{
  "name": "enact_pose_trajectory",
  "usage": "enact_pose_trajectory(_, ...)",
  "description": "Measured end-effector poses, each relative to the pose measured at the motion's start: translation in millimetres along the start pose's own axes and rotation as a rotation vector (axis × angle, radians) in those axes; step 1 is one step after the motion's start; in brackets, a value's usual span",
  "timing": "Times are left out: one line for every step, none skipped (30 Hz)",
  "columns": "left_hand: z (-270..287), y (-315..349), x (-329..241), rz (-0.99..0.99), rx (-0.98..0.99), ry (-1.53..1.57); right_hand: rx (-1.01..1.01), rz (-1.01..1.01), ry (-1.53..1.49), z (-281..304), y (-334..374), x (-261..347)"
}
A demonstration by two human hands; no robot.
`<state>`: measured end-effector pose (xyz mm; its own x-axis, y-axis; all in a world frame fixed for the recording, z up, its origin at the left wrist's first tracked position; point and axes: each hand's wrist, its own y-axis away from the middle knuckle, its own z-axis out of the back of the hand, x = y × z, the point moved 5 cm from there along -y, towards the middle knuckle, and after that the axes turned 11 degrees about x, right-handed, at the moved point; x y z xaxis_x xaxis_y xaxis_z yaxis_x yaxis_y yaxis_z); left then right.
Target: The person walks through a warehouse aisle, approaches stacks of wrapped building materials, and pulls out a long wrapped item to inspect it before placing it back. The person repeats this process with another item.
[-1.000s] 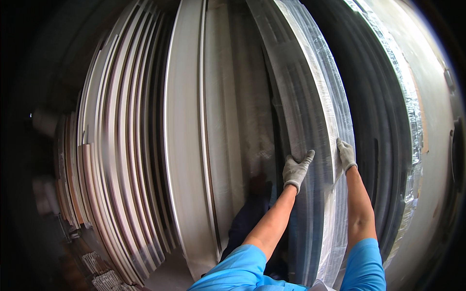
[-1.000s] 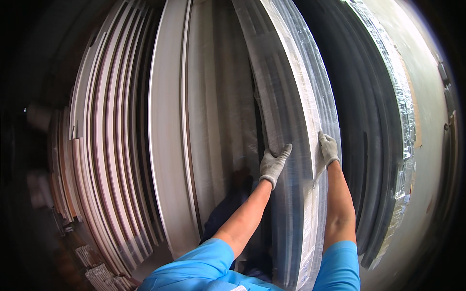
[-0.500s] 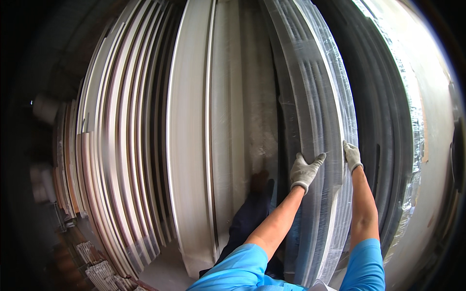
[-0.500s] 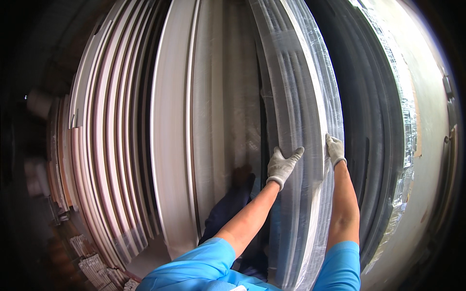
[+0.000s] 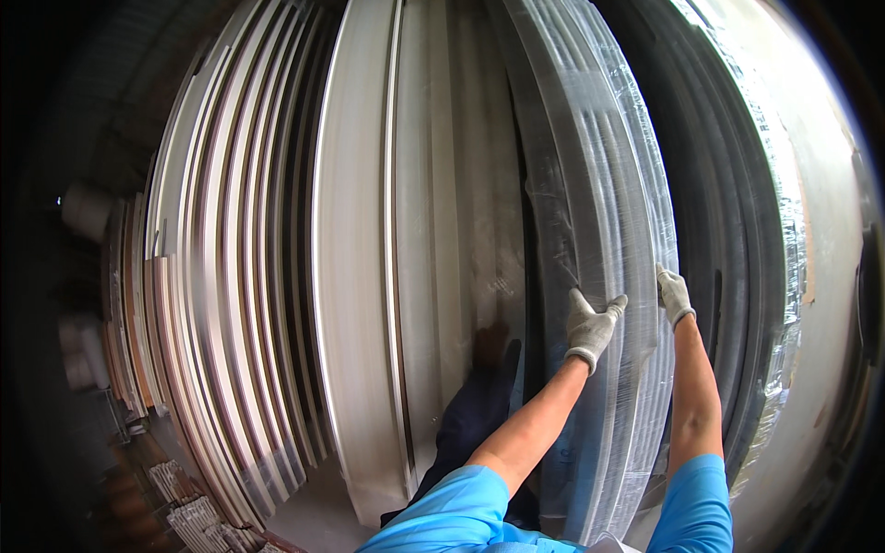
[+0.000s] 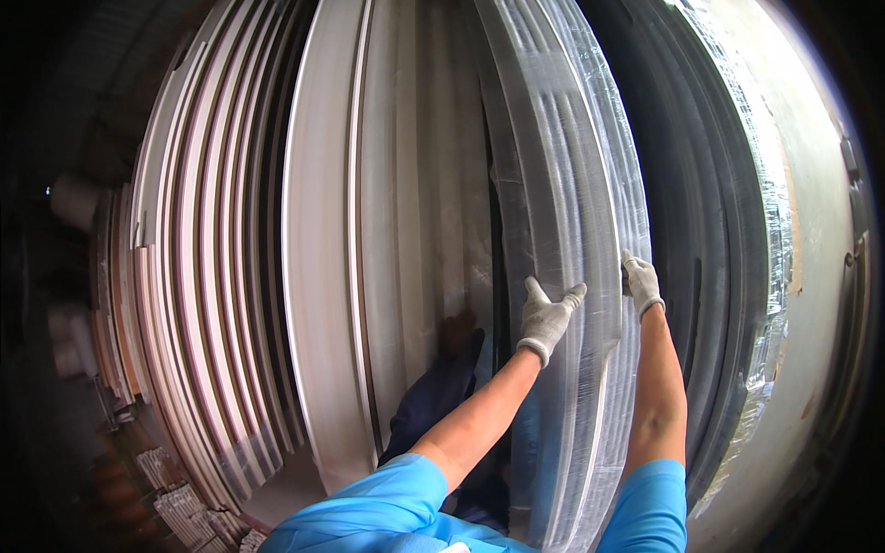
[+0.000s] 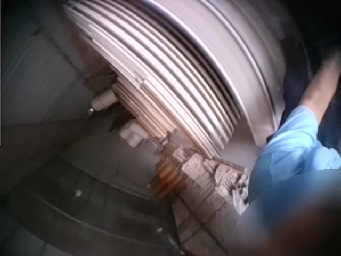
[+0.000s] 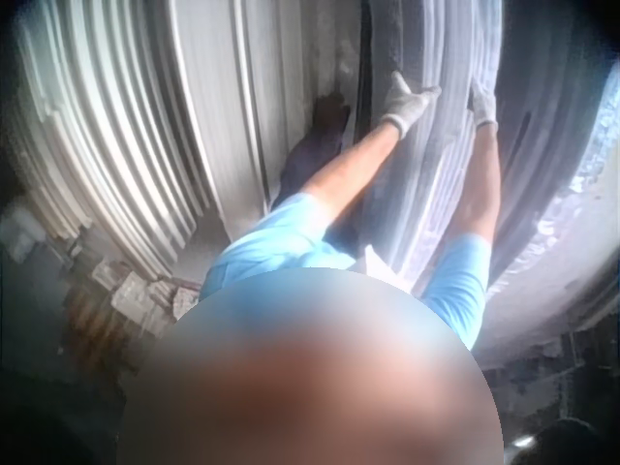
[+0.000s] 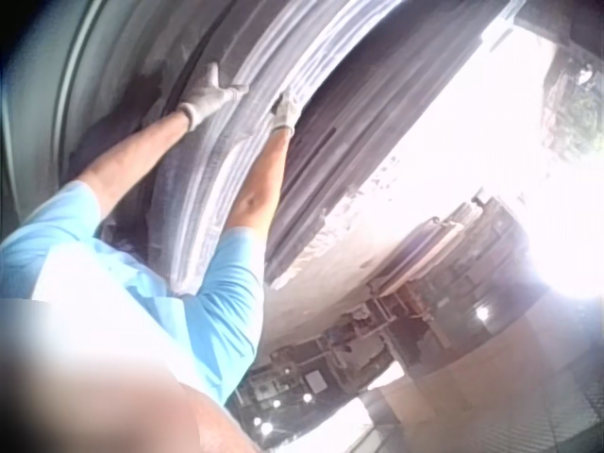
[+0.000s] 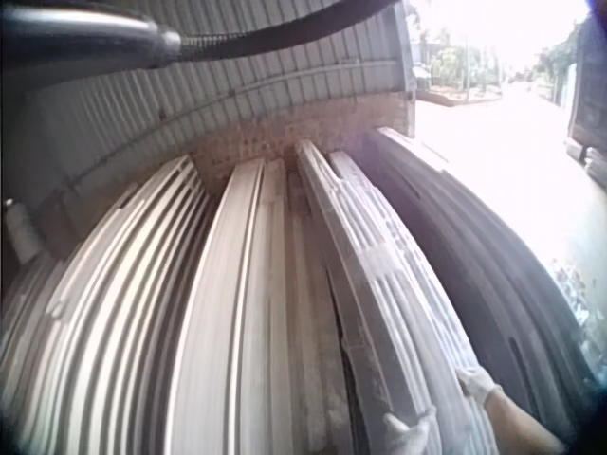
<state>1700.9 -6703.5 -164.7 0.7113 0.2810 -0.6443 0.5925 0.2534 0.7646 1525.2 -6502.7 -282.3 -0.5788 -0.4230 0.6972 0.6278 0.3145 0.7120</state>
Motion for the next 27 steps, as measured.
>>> enact_pose_trajectory(-6, 0, -2, 0.002, 0.023, -0.023, -0.039, 0.004, 0.081, 4, 2, 1)
enact_pose_trajectory(-11, 0, -3, -0.028, 0.019, -0.011, -0.032, 0.012, 0.141, 6, 3, 3)
enact_pose_trajectory(-17, -1, -3, -0.045, 0.036, 0.003, -0.065, 0.011, 0.237, 9, 6, 5)
enact_pose_trajectory(-23, -3, -1, -0.062, 0.047, 0.029, -0.027, 0.016, 0.210, 10, 9, 7)
enact_pose_trajectory(-28, -5, 2, -0.055, 0.023, -0.008, -0.030, 0.013, 0.219, 11, 12, 11)
enact_pose_trajectory(-32, -7, 5, -0.094, 0.003, -0.020, -0.048, -0.037, 0.265, 13, 17, 15)
enact_pose_trajectory(-37, -10, 8, -0.110, -0.004, -0.028, -0.018, -0.005, 0.258, 10, 21, 21)
enact_pose_trajectory(-41, -13, 12, -0.126, 0.000, -0.034, 0.010, 0.050, 0.206, 7, 27, 30)
enact_pose_trajectory(-45, -16, 14, -0.171, -0.010, -0.050, 0.043, 0.069, 0.181, 4, 33, 38)
enact_pose_trajectory(-49, -18, 15, -0.214, -0.011, -0.061, 0.026, 0.069, 0.188, 3, 40, 44)
enact_pose_trajectory(-53, -20, 16, -0.262, -0.019, -0.058, 0.146, 0.103, 0.140, -7, 45, 49)
enact_pose_trajectory(-56, -21, 17, -0.273, -0.018, -0.093, 0.113, 0.114, 0.203, -10, 50, 54)
enact_pose_trajectory(-60, -22, 17, -0.289, -0.022, -0.114, 0.096, 0.150, 0.263, -13, 55, 58)
enact_pose_trajectory(-63, -22, 16, -0.305, -0.026, -0.135, 0.104, 0.229, 0.319, -17, 58, 64)
enact_pose_trajectory(-64, -20, 14, -0.323, -0.060, -0.183, 0.101, 0.251, 0.260, -20, 60, 65)
enact_pose_trajectory(-64, -19, 12, -0.353, -0.083, -0.141, 0.061, 0.232, 0.299, -20, 60, 65)
enact_pose_trajectory(-64, -18, 12, -0.327, -0.056, -0.107, 0.024, 0.246, 0.330, -20, 60, 66)
enact_pose_trajectory(-64, -16, 12, -0.300, -0.030, -0.073, -0.041, 0.218, 0.374, -18, 60, 65)
enact_pose_trajectory(-64, -14, 11, -0.293, -0.001, -0.044, -0.014, 0.266, 0.374, -19, 61, 67)
enact_pose_trajectory(-62, -12, 10, -0.287, 0.029, -0.016, -0.017, 0.272, 0.388, -19, 62, 68)
enact_pose_trajectory(-61, -11, 10, -0.283, 0.057, 0.012, -0.020, 0.280, 0.402, -19, 64, 68)
enact_pose_trajectory(-57, -9, 10, -0.280, 0.022, -0.054, -0.047, 0.265, 0.446, -19, 67, 68)
enact_pose_trajectory(-55, -8, 10, -0.277, -0.013, -0.119, -0.074, 0.250, 0.491, -19, 72, 68)
enact_pose_trajectory(-52, -7, 9, -0.311, -0.064, -0.179, -0.103, 0.235, 0.535, -21, 79, 67)
enact_pose_trajectory(-51, -7, 8, -0.337, -0.118, -0.241, -0.142, 0.251, 0.562, -23, 87, 67)
enact_pose_trajectory(-51, -6, 6, -0.401, -0.191, -0.299, -0.181, 0.268, 0.587, -25, 95, 66)
enact_pose_trajectory(-51, -6, 5, -0.439, -0.259, -0.375, -0.235, 0.316, 0.609, -28, 104, 67)
